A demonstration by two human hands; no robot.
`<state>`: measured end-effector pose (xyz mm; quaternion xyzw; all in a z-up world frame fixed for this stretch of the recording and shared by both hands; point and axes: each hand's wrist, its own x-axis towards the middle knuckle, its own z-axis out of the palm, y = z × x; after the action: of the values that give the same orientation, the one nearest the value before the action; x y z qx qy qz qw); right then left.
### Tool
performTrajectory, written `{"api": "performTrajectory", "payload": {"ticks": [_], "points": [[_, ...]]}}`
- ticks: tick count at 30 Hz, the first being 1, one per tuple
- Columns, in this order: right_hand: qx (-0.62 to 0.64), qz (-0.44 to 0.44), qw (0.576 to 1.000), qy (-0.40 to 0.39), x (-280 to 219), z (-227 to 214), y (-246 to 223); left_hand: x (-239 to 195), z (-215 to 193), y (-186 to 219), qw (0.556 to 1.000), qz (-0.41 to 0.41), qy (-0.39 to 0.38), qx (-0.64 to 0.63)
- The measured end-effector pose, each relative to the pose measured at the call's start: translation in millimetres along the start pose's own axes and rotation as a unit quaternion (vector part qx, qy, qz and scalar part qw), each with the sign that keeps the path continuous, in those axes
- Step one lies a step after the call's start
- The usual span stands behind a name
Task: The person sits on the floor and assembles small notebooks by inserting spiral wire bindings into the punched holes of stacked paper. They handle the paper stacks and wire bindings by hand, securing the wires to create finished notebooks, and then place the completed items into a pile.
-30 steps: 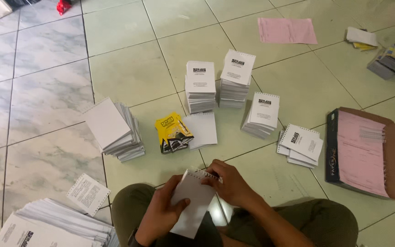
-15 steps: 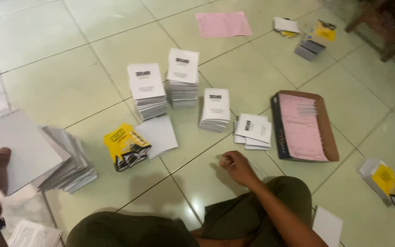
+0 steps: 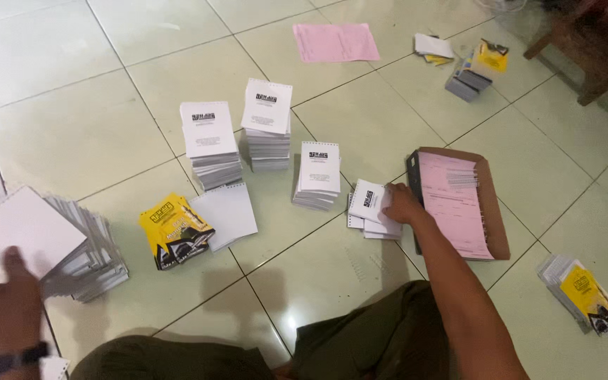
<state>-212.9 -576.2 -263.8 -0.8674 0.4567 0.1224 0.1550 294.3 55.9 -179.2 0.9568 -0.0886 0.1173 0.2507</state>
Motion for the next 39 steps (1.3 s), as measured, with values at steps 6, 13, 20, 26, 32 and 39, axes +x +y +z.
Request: {"api": "performTrajectory", "payload": {"ticks": [6,13,20,26,32,39], "points": [[-0.021,0.058,0.994,-0.087,-4,-30,-27,-148,-27,131,0.959,0.192,0.051,-0.202],[0.087,0.101,0.989,-0.064,-31,-43,-39,-252,30,177,0.872,0.058,-0.425,-0.236],[0.24,0.114,0.961,0.079,-145,-36,-75,-294,46,214,0.711,0.076,-0.56,-0.418],[0.459,0.01,0.889,-0.002,-236,21,-192,-313,39,272,0.693,-0.077,-0.461,-0.549],[0.476,-0.136,0.869,0.015,-205,56,-234,-280,84,236,0.79,0.077,-0.351,-0.497],[0.491,-0.094,0.864,0.059,-203,84,-271,-276,105,221,0.82,0.107,-0.33,-0.456]]}}
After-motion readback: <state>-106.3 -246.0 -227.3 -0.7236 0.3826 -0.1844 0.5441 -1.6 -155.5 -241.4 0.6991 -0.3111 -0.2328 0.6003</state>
